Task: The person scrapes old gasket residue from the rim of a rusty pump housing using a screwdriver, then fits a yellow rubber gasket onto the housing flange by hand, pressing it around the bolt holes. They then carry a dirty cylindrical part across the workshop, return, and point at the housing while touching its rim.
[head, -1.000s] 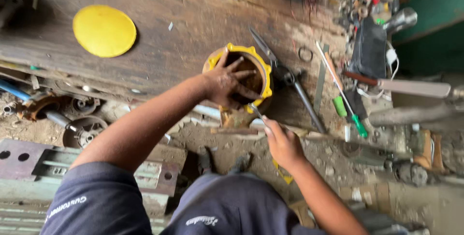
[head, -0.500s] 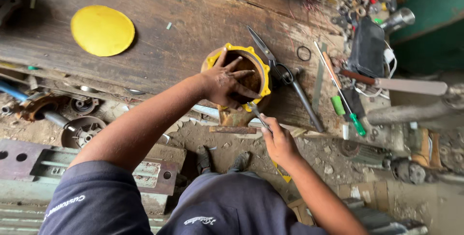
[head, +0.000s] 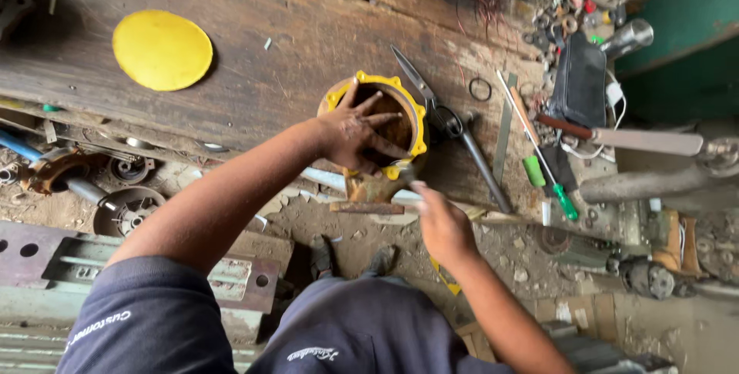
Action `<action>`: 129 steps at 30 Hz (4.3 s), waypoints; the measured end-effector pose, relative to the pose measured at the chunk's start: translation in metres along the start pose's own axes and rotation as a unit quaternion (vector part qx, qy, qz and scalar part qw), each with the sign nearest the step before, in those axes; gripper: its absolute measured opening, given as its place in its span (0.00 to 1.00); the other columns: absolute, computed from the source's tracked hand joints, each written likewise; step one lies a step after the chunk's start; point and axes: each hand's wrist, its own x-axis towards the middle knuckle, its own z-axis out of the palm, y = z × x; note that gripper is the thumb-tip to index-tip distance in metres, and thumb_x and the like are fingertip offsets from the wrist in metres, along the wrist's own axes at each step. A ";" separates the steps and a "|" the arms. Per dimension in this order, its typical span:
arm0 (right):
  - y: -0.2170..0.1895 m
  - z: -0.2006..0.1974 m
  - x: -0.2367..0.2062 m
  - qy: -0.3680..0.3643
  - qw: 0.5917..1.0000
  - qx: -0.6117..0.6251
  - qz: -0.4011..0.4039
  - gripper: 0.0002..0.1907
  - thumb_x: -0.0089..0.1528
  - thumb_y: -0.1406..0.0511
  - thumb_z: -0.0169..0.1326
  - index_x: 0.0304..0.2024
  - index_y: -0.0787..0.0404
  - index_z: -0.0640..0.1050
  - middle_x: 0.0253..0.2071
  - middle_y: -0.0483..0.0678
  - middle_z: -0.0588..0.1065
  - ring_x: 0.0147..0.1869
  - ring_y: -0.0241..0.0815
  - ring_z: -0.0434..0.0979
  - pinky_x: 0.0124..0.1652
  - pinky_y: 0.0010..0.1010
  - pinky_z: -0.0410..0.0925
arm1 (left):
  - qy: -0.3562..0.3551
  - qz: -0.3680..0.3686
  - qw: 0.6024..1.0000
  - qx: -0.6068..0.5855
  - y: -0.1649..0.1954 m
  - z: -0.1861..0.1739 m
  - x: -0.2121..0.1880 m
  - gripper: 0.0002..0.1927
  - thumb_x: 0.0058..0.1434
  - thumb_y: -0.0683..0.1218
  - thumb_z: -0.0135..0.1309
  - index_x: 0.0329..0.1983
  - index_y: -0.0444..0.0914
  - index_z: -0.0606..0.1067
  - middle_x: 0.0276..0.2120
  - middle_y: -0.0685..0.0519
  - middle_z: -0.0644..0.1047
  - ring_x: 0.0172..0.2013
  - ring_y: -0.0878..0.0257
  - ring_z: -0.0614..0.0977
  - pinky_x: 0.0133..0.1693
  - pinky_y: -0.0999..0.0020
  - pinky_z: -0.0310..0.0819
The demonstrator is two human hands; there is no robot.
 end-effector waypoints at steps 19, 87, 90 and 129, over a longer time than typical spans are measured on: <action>0.101 -0.019 0.037 0.084 0.987 -0.132 0.038 0.13 0.58 0.66 0.61 0.45 0.60 0.77 0.45 0.54 0.75 0.50 0.59 0.74 0.48 0.47 0.68 | 0.427 -0.494 0.622 -0.433 0.049 0.099 -0.050 0.33 0.53 0.57 0.66 0.56 0.36 0.70 0.42 0.45 0.80 0.41 0.56 0.84 0.43 0.63 0.79; 0.127 -0.090 0.035 -0.197 0.693 0.671 0.175 0.27 0.58 0.76 0.55 0.60 0.63 0.67 0.45 0.51 0.73 0.49 0.39 0.74 0.51 0.32 0.69 | 0.518 -0.250 0.476 -0.665 0.206 0.124 0.109 0.07 0.66 0.43 0.59 0.42 0.34 0.76 0.33 0.54 0.79 0.36 0.68 0.79 0.41 0.71 0.76; 0.127 -0.090 0.036 -0.202 0.680 0.682 0.177 0.29 0.58 0.76 0.55 0.61 0.63 0.66 0.46 0.51 0.74 0.49 0.39 0.74 0.50 0.31 0.68 | 0.518 -0.247 0.454 -0.682 0.207 0.124 0.111 0.07 0.66 0.43 0.58 0.42 0.35 0.76 0.34 0.54 0.79 0.36 0.68 0.80 0.41 0.70 0.77; 0.119 -0.096 0.035 -0.213 0.886 0.391 -0.130 0.04 0.61 0.72 0.56 0.38 0.64 0.76 0.44 0.51 0.77 0.43 0.40 0.79 0.43 0.30 0.74 | 0.591 -0.338 0.569 -0.462 0.214 0.131 0.095 0.05 0.66 0.39 0.58 0.43 0.32 0.79 0.36 0.52 0.77 0.36 0.67 0.78 0.39 0.72 0.73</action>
